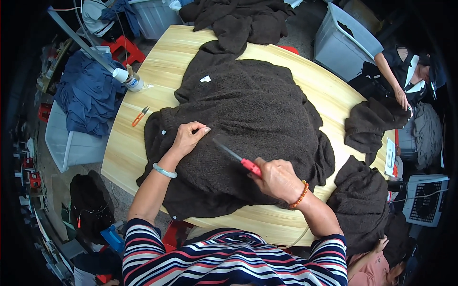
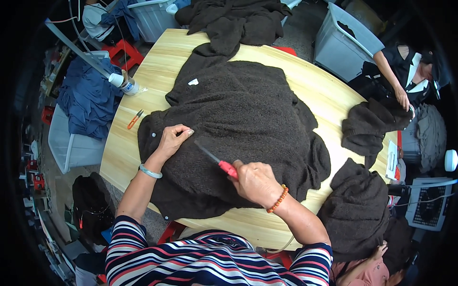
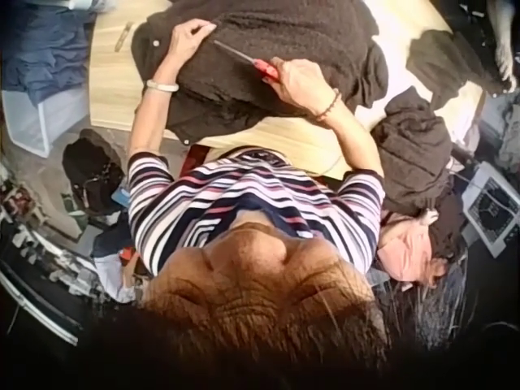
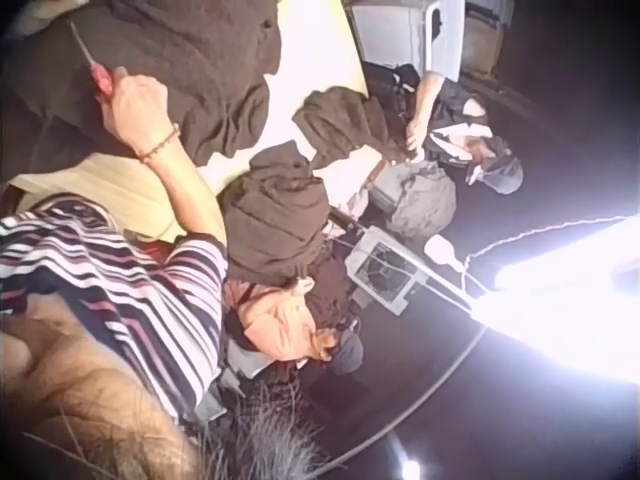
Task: Trim loose threads from finished garments using scissors.
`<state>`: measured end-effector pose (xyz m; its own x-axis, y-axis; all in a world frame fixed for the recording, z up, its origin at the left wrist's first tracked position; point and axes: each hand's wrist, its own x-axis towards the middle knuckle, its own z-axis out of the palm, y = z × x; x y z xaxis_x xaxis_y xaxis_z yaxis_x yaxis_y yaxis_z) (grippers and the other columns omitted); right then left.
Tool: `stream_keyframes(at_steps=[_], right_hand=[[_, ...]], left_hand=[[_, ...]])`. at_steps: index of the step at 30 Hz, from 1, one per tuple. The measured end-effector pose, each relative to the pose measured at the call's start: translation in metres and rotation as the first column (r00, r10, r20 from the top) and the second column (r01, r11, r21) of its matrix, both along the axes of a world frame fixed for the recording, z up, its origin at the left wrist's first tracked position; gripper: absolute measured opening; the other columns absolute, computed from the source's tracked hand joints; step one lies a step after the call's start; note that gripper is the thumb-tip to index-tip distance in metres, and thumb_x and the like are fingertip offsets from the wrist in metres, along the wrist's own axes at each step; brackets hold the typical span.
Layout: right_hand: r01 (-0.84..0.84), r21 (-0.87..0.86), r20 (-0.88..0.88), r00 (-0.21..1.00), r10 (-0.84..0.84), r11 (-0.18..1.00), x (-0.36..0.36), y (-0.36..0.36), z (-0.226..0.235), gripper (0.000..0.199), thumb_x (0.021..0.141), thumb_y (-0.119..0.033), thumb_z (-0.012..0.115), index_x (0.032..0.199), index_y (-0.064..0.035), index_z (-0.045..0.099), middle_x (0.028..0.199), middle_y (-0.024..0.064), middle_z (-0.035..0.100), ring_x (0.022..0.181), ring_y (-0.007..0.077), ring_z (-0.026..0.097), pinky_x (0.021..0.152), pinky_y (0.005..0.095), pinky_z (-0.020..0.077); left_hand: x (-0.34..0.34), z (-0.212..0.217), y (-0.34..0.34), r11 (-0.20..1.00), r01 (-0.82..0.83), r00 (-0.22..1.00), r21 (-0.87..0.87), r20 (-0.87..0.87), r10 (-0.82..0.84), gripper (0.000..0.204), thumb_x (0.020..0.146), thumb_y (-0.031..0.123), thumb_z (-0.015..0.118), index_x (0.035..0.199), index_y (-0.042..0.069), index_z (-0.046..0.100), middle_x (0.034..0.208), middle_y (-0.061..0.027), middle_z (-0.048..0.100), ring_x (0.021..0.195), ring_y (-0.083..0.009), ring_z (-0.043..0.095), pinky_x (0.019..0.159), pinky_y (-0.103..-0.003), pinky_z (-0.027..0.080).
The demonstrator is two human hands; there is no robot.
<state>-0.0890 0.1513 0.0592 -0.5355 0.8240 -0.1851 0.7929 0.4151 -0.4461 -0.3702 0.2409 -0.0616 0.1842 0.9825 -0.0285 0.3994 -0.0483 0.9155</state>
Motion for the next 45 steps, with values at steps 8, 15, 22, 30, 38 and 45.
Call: stream_keyframes(at_steps=[8, 15, 22, 30, 38, 45], right_hand=[[0.036, -0.04, 0.01, 0.999, -0.036, 0.999, -0.01, -0.003, -0.003, 0.025, 0.087, -0.024, 0.066, 0.101, -0.0037, 0.063, 0.063, 0.0202, 0.063, 0.063, 0.0385, 0.066, 0.059, 0.048, 0.0529], [-0.009, -0.122, -0.037, 0.999, 0.005, 0.992, -0.001, -0.018, 0.007, 0.029, 0.087, -0.025, 0.066, 0.106, -0.0045, 0.062, 0.066, 0.0208, 0.063, 0.067, 0.04, 0.065, 0.061, 0.0481, 0.052], [0.266, -0.16, -0.156, 0.944, -0.291, 0.95, 0.043, -0.011, 0.008, 0.031, 0.088, -0.025, 0.067, 0.113, -0.0072, 0.061, 0.083, 0.0236, 0.066, 0.083, 0.0427, 0.065, 0.073, 0.0479, 0.0515], [0.387, -0.104, -0.12, 0.91, -0.398, 0.916, 0.052, 0.013, 0.01, 0.025, 0.087, -0.015, 0.067, 0.109, -0.0037, 0.062, 0.09, 0.0223, 0.067, 0.089, 0.0404, 0.067, 0.079, 0.0434, 0.0518], [0.472, 0.105, -0.043, 0.881, -0.47, 0.875, 0.048, 0.134, -0.01, 0.037, 0.083, -0.023, 0.068, 0.114, -0.0051, 0.061, 0.107, 0.0225, 0.066, 0.104, 0.0406, 0.063, 0.09, 0.0463, 0.0506], [0.379, 0.017, -0.019, 0.925, -0.379, 0.925, 0.024, 0.203, -0.074, 0.045, 0.079, -0.022, 0.071, 0.119, -0.0055, 0.057, 0.111, 0.025, 0.065, 0.11, 0.0423, 0.06, 0.095, 0.0465, 0.0483]], left_hand=[[0.001, -0.008, -0.006, 0.995, -0.035, 0.985, -0.095, 0.165, 0.05, 0.021, 0.095, 0.015, 0.063, 0.095, -0.005, 0.071, 0.08, 0.0003, 0.068, 0.077, -0.0043, 0.056, 0.071, -0.023, 0.047], [-0.003, -0.002, -0.021, 0.992, -0.062, 0.988, -0.106, 0.133, 0.076, 0.02, 0.096, 0.016, 0.063, 0.09, -0.002, 0.071, 0.073, 0.0056, 0.06, 0.07, -0.0017, 0.049, 0.063, -0.022, 0.043], [0.02, 0.051, -0.133, 0.769, 0.47, 0.853, -0.434, 0.0, -0.521, 0.014, 0.089, 0.014, 0.066, 0.092, 0.0, 0.068, 0.081, -0.0077, 0.071, 0.074, -0.0127, 0.066, 0.07, -0.029, 0.052], [-0.098, 0.01, -0.054, 0.842, -0.532, 0.813, 0.091, -0.221, 0.538, 0.032, 0.088, 0.032, 0.074, 0.08, 0.004, 0.061, 0.069, -0.0044, 0.06, 0.063, -0.0155, 0.056, 0.063, -0.03, 0.05], [-0.108, -0.036, 0.02, 0.768, -0.442, 0.821, -0.464, 0.134, 0.554, 0.039, 0.081, 0.009, 0.078, 0.115, -0.001, 0.061, 0.098, -0.0057, 0.063, 0.084, -0.0126, 0.058, 0.077, -0.026, 0.05], [-0.072, 0.056, -0.026, 0.926, -0.353, 0.885, 0.137, 0.369, 0.283, 0.056, 0.079, -0.014, 0.064, 0.132, -0.002, 0.052, 0.105, -0.0051, 0.057, 0.098, -0.0111, 0.055, 0.089, -0.023, 0.046]])
